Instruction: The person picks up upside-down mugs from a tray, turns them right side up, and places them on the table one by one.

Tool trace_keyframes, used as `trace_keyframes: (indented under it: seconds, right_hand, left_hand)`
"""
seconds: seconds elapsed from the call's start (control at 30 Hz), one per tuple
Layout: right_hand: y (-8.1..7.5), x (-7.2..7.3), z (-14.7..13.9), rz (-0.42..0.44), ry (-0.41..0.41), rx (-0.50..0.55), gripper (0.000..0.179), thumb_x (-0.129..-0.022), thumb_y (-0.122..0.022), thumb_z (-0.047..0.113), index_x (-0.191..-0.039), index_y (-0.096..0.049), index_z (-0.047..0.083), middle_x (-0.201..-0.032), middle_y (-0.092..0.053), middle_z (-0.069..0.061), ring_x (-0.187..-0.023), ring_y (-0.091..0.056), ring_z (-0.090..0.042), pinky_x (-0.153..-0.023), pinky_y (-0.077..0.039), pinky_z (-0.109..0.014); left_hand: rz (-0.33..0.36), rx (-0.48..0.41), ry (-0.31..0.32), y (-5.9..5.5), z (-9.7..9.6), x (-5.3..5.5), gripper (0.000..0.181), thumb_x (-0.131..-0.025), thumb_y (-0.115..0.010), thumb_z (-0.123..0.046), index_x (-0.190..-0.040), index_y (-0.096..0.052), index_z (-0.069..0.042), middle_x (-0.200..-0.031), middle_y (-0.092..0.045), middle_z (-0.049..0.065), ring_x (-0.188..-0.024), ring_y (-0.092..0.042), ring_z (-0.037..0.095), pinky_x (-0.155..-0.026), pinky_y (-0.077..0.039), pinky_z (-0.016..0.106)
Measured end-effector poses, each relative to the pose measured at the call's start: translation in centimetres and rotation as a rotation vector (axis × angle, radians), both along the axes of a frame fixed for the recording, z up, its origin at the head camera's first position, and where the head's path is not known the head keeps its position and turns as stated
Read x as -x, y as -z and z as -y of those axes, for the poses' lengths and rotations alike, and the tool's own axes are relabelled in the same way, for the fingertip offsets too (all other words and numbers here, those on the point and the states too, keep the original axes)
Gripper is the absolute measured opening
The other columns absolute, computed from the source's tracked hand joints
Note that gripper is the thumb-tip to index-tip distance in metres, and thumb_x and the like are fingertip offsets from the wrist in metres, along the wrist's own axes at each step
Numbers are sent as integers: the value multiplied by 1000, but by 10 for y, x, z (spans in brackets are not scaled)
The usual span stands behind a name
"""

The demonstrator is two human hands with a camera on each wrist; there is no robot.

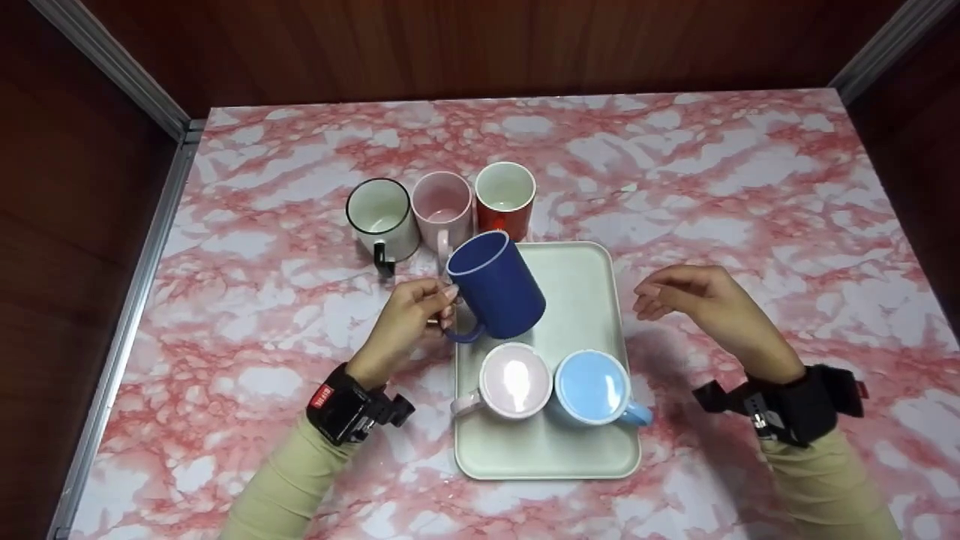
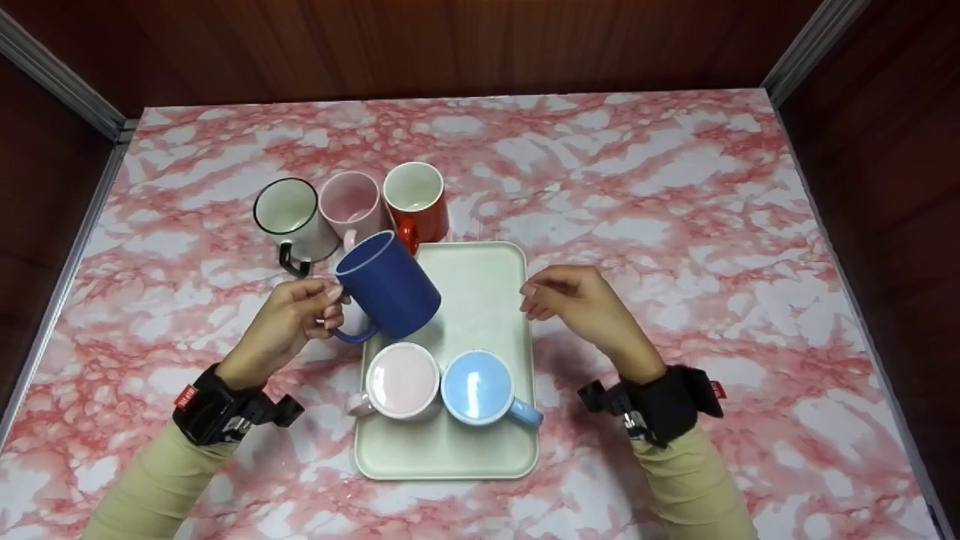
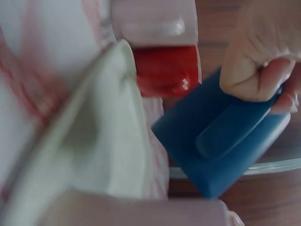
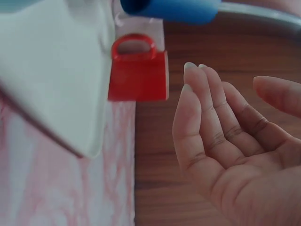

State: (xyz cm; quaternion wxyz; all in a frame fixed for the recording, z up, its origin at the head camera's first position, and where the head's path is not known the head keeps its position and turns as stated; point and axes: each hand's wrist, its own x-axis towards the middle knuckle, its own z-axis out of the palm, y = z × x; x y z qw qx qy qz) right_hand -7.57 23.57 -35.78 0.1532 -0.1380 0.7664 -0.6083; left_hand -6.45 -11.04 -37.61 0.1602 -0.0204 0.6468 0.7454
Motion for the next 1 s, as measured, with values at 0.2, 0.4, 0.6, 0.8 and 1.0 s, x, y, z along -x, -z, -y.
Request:
trace_keyframes:
  seconds: [0.2,0.4,0.6,0.8,1.0]
  right_hand:
    - [-15,-12,15,4,-29,-56,23,-91,-56,11,-100,-62,-9,-86,-65,-18,-78,-64,-26,-72,-52,-34]
    - [-23,-26,32,-10,-77,-34,17,-89,-58,8,-96,-63,-7,-83,-64,-23,-76,-63,-26,-70,-52,-33]
    - [-23,-41,53,-12,-133,0,17,-90,-57,7,-96,-63,-7,-82,-64,-22,-74,-63,-29,-68,-52,-33]
    - [-17,-54,74,57,-134,38,24,-92,-53,9,-104,-60,-11,-89,-63,-25,-79,-63,-29,-71,-52,-36]
    - [-9,-63,86,196,-102,149,34,-94,-51,16,-107,-57,-15,-97,-62,-26,-86,-62,-30,-78,-50,-40]
  left_hand:
    - [145,-251,-64,-12,-9,-7,16,-93,-42,1,-81,-51,8,-64,-42,4,-54,-41,9,-39,-23,12]
    - [204,-370,-63,-20,-19,-13,15,-95,-39,-2,-86,-49,7,-69,-42,3,-57,-41,9,-40,-24,12]
    - [196,-477,-51,-26,-32,-19,17,-96,-35,-1,-92,-46,11,-66,-41,2,-58,-42,9,-42,-25,12]
    - [201,-565,-32,-33,-47,-26,18,-97,-33,-3,-91,-46,9,-67,-39,2,-58,-40,10,-44,-24,13]
    - [218,-601,-13,-37,-55,-33,18,-98,-32,-3,-91,-45,7,-67,-38,2,-59,-40,10,-45,-25,14]
